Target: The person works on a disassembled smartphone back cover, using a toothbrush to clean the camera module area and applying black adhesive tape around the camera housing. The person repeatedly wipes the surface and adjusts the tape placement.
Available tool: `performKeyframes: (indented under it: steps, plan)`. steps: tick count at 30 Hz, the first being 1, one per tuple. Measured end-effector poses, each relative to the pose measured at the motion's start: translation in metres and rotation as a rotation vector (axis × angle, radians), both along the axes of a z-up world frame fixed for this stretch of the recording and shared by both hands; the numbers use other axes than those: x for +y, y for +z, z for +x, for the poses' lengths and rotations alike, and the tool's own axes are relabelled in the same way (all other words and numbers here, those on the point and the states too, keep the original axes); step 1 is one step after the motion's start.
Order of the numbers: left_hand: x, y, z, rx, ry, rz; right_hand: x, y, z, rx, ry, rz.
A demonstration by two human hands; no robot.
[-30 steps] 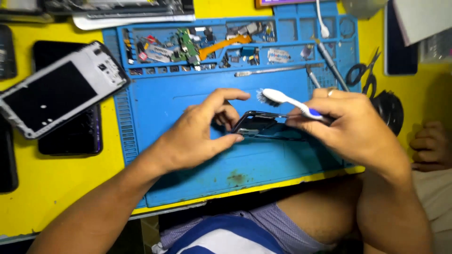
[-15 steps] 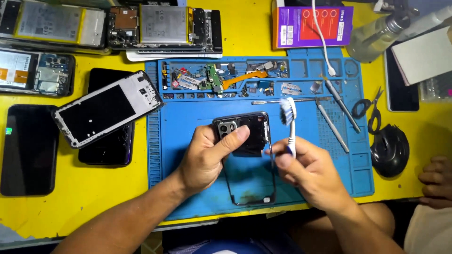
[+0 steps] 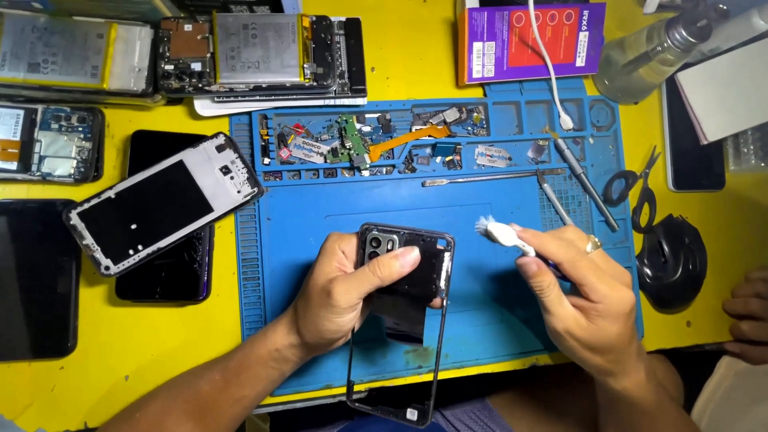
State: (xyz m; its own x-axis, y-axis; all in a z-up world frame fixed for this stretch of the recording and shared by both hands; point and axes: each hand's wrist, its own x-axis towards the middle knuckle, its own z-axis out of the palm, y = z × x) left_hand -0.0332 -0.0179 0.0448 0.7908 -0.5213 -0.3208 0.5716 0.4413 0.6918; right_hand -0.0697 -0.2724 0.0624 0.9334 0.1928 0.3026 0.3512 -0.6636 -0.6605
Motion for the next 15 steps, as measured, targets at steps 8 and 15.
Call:
performKeyframes:
  steps: [8,15]
  plan:
    - [-0.001,-0.002,0.002,0.149,-0.033,-0.04,-0.005,-0.003,0.007,0.038,-0.014,-0.042]
    - [-0.002,-0.001,0.002,0.183,-0.033,-0.02,-0.01,-0.021,0.02,0.035,-0.056,-0.242]
